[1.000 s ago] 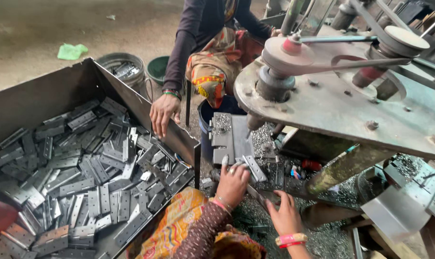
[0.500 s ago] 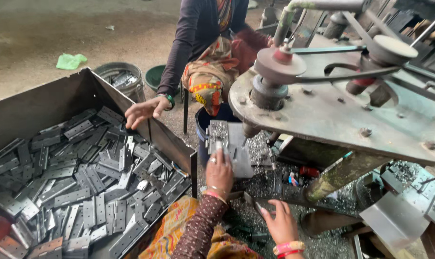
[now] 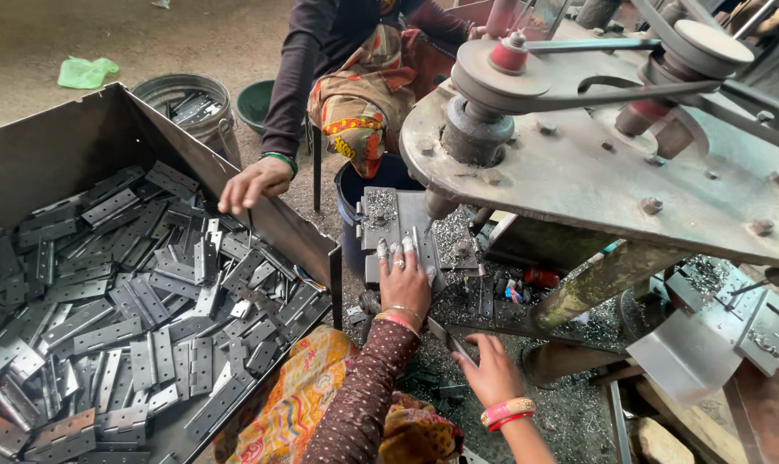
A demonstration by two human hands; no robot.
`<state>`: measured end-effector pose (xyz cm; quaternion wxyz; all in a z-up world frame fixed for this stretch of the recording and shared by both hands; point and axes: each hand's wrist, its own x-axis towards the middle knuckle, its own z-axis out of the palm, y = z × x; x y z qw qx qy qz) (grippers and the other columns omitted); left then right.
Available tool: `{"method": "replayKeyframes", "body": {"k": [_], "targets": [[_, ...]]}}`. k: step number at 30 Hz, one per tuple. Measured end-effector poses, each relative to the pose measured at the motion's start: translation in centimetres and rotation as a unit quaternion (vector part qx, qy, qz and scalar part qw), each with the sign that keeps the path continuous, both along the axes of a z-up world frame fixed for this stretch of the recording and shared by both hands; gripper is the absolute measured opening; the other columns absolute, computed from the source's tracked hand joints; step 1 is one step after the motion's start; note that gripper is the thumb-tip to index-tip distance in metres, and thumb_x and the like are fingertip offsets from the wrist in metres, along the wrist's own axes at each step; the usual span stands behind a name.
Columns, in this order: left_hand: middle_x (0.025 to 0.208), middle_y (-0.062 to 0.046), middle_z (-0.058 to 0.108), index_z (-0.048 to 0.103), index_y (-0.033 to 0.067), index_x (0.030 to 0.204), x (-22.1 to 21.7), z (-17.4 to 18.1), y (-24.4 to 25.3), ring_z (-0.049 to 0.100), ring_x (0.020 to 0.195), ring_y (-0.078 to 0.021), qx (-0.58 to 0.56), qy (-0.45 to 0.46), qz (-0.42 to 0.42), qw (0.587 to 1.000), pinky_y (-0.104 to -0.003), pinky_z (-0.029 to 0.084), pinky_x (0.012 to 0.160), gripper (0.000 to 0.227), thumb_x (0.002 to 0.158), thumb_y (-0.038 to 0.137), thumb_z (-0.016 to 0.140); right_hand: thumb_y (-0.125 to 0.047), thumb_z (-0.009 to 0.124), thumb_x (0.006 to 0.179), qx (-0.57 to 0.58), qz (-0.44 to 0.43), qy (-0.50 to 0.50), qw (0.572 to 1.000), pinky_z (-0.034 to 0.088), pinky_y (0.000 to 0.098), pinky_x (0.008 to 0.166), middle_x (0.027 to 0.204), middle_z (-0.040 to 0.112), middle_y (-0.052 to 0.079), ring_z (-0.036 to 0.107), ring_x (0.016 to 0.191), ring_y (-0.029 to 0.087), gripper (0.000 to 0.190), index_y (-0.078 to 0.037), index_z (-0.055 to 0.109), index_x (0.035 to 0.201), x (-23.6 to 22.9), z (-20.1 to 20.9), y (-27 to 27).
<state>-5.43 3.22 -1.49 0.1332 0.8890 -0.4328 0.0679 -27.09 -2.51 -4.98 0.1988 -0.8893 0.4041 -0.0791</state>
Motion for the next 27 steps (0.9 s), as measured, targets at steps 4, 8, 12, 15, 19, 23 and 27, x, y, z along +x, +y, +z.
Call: {"method": "replayKeyframes", "body": {"k": [4,8,12,15,19,23,27], "targets": [[0.146,-0.016,0.05,0.061,0.0026,0.133,0.7,0.1,-0.3,0.044,0.14,-0.0313,0.014,0.015,0.002,1.0,-0.056,0.03,0.116,0.039,0.1,0.02,0.048,-0.051,0.068,0.092,0.059,-0.001,0.172,0.983,0.056,0.0447,0.08,0.102,0.073,0.016,0.073,0.091,0.034,0.048,-0.009,0.061,0.115,-0.9,-5.2,0.9],[0.144,-0.017,0.052,0.063,0.0022,0.13,0.2,0.2,0.0,0.045,0.138,-0.0329,0.023,-0.004,-0.001,1.0,-0.054,0.03,0.115,0.04,0.1,0.023,0.046,-0.046,0.066,0.09,0.035,0.037,0.087,0.995,0.057,0.0477,0.073,0.087,0.072,0.018,0.073,0.082,0.038,0.038,-0.009,0.063,0.098,-2.6,-10.1,0.4],[0.143,-0.02,0.053,0.065,0.0021,0.128,0.0,0.3,0.1,0.048,0.136,-0.0348,0.048,-0.019,-0.021,0.998,-0.054,0.031,0.116,0.039,0.102,0.023,0.046,-0.045,0.069,0.088,0.138,0.076,0.094,0.983,0.055,0.0502,0.073,0.083,0.073,0.02,0.072,0.08,0.041,0.043,-0.006,0.057,0.1,-2.5,-10.5,-1.6],[0.144,-0.021,0.053,0.065,0.0018,0.127,0.1,0.3,0.1,0.048,0.136,-0.0358,0.053,-0.024,-0.021,0.998,-0.053,0.032,0.114,0.037,0.1,0.019,0.047,-0.051,0.071,0.088,0.062,0.07,0.16,0.983,0.054,0.0516,0.075,0.085,0.072,0.02,0.069,0.083,0.043,0.048,-0.007,0.058,0.102,-1.1,-8.3,-3.4],[0.139,-0.02,0.056,0.064,-0.0015,0.13,-0.6,-0.7,0.2,0.052,0.131,-0.0357,0.032,-0.036,-0.009,0.999,-0.053,0.035,0.113,0.038,0.101,0.017,0.047,-0.044,0.063,0.092,0.139,0.047,0.148,0.978,0.056,0.0504,0.072,0.082,0.074,0.02,0.073,0.077,0.041,0.041,-0.007,0.054,0.109,-1.5,-8.5,-1.2],[0.138,-0.019,0.056,0.065,-0.0008,0.127,-0.3,-0.6,0.0,0.052,0.131,-0.0351,-0.006,-0.034,-0.006,0.999,-0.052,0.036,0.112,0.038,0.097,0.016,0.049,-0.04,0.064,0.089,0.028,0.005,0.01,1.0,0.052,0.0553,0.068,0.082,0.073,0.02,0.07,0.078,0.044,0.036,-0.008,0.06,0.105,-2.5,-11.6,1.9],[0.141,-0.02,0.054,0.065,-0.0015,0.129,-0.5,-0.4,0.6,0.051,0.133,-0.0344,-0.003,-0.027,-0.012,1.0,-0.052,0.034,0.113,0.038,0.098,0.015,0.048,-0.042,0.067,0.089,0.122,0.032,0.05,0.991,0.054,0.0524,0.069,0.082,0.073,0.021,0.071,0.078,0.042,0.043,-0.006,0.058,0.11,-3.0,-12.6,0.8]]}}
